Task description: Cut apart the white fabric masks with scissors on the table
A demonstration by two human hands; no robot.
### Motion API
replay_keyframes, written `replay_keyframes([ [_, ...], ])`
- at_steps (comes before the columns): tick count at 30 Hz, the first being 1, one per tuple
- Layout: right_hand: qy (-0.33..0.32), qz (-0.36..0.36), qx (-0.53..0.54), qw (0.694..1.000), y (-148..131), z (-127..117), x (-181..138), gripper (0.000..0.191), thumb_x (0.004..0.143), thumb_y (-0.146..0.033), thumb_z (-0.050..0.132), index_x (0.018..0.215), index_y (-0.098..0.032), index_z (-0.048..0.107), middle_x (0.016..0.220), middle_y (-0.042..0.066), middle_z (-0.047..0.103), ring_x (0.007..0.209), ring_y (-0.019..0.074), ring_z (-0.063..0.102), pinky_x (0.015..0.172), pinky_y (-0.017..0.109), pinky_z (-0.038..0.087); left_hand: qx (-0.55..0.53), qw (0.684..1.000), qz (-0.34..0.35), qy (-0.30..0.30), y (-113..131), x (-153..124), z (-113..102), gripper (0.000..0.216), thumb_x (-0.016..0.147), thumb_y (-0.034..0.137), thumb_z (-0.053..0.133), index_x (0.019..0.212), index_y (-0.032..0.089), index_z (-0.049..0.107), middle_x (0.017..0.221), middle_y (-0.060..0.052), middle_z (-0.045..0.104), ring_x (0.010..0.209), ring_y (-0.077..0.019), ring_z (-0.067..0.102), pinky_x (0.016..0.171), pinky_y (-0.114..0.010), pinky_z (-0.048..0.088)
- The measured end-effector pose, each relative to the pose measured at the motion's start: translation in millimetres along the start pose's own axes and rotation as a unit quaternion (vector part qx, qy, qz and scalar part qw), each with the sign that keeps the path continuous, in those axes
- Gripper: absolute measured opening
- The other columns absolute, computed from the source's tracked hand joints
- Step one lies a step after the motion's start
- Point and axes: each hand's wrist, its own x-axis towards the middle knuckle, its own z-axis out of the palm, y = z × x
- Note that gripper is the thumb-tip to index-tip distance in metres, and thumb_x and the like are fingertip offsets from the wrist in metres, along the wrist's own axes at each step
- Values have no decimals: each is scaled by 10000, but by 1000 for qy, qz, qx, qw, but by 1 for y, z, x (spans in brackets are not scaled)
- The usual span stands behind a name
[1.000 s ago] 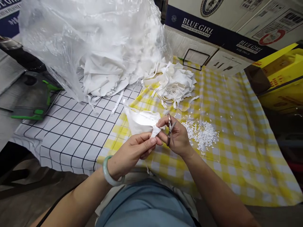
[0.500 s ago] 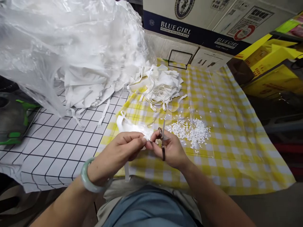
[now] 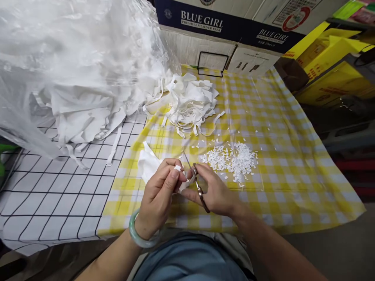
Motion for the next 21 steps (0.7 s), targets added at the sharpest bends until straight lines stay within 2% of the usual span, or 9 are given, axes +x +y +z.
replay_keyframes([
  [2, 27, -13, -124, 992, 1, -12, -6, 356, 733, -471, 754, 821, -192, 552, 857, 37, 582, 879, 212, 485, 812, 357, 390, 10, 1000, -4, -7, -4, 0, 3, 305, 999, 291, 449, 782, 170, 625, 993, -45, 450, 711, -115, 441, 591, -259, 373],
  [5, 29, -28, -201, 979, 0, -21, -10, 407, 708, -523, 757, 722, -192, 522, 738, 16, 582, 805, 200, 470, 767, 347, 346, 5, 1000, -23, -20, -7, -2, 8, 314, 1008, 275, 427, 763, 170, 593, 1015, -37, 425, 738, -113, 432, 599, -246, 366],
  [9, 33, -38, -228, 972, -1, -22, -11, 436, 711, -544, 739, 628, -186, 504, 613, -9, 550, 685, 160, 453, 726, 327, 319, -14, 999, -37, -31, -9, -3, 11, 311, 1011, 242, 408, 750, 170, 561, 1044, -38, 403, 825, -129, 435, 636, -230, 382],
  [21, 38, -70, -235, 969, 2, -21, -9, 391, 691, -444, 750, 545, -187, 494, 504, -36, 499, 573, 121, 437, 686, 289, 317, 21, 998, 4, -61, -13, -3, 8, 317, 1014, 222, 367, 747, 180, 533, 979, -57, 432, 943, -179, 440, 725, -262, 405],
])
